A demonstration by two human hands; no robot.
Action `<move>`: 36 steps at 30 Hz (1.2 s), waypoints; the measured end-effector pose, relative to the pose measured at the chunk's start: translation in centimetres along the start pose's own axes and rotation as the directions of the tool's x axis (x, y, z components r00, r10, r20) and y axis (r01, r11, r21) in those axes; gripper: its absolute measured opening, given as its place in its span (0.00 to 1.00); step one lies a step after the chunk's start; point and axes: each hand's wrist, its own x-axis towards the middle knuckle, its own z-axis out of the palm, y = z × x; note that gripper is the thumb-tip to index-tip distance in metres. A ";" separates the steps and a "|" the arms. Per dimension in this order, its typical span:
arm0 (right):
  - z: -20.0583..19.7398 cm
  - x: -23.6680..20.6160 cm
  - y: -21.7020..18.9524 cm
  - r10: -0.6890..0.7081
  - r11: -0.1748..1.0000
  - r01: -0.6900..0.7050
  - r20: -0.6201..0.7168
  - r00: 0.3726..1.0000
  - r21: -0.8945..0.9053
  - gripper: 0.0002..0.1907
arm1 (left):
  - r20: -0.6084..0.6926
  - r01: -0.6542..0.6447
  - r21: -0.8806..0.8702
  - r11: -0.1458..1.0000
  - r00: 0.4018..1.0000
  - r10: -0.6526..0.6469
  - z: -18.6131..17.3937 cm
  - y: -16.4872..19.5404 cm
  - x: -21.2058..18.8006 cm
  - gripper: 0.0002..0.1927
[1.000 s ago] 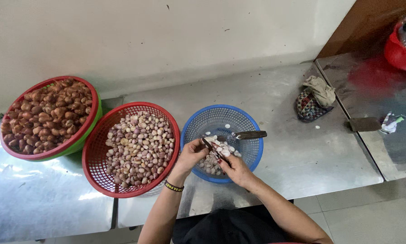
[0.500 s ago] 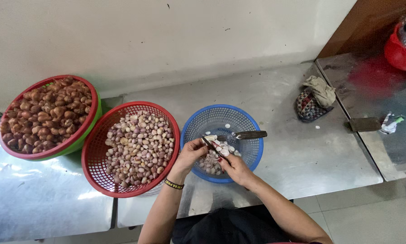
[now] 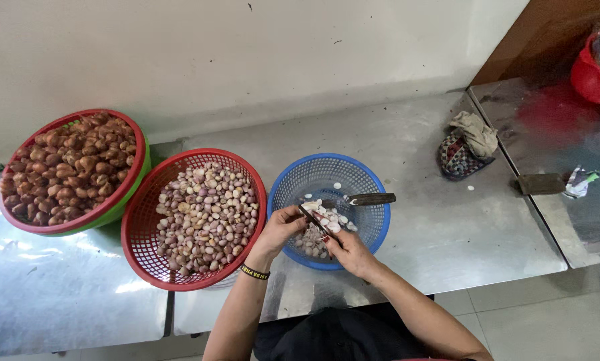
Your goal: The person peels small purple-skinned bulbs one by one using a small knife, removing the outer skin and placing the peeled bulbs into a blue basket. The process is repeated continuously throughout the clip.
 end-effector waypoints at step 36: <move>0.0 1.8 -0.3 -0.034 0.998 0.032 -0.044 0.998 -0.048 0.28 | 0.005 0.138 -0.386 0.912 0.989 -0.147 1.2 0.0 0.8 0.12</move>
